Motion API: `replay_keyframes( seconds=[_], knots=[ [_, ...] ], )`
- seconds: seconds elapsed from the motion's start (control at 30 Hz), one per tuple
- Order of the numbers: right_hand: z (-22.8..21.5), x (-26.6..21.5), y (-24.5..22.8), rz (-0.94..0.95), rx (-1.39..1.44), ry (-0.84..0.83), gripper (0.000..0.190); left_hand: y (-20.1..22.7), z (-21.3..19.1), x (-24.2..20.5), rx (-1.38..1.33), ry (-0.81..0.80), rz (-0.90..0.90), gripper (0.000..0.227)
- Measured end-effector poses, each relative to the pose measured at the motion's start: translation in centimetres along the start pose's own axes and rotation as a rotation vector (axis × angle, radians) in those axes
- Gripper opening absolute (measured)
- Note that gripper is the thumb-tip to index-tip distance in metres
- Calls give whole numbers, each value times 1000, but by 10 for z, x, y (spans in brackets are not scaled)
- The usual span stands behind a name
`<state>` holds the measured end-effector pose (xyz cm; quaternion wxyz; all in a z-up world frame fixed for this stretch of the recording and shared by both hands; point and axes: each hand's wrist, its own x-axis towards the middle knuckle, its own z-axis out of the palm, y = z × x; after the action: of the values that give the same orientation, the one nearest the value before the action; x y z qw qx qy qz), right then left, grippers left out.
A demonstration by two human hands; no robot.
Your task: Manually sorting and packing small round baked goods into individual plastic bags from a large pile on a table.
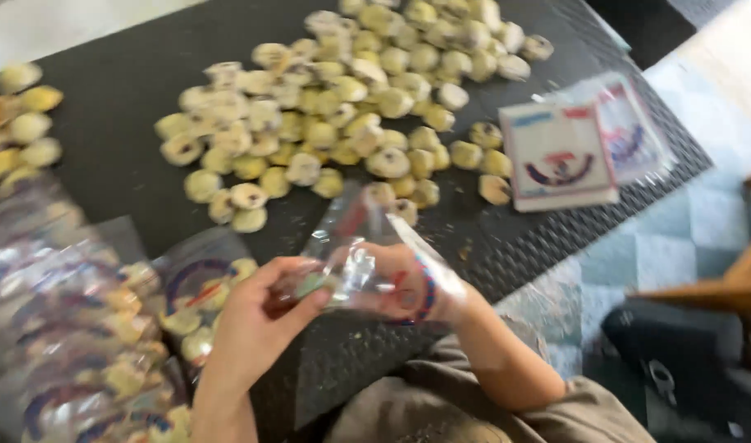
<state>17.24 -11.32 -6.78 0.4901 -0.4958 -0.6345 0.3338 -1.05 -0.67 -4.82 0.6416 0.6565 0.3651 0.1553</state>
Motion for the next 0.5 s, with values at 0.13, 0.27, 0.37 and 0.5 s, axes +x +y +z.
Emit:
replay_keyframes(
  seconds=[0.13,0.27,0.37,0.5],
  knots=[
    [-7,9,-26,53,14,-16,29,-19,3,0,57,63,32,24],
    [-33,5,-16,89,-227,-42,24,-30,-5,5,-183,340,172,23],
    [-45,-5,6,93,-563,154,25,-33,-15,4,-303,546,252,23],
    [-41,-19,40,369,-975,160,56,-36,-15,10,-370,623,277,23]
  ],
)
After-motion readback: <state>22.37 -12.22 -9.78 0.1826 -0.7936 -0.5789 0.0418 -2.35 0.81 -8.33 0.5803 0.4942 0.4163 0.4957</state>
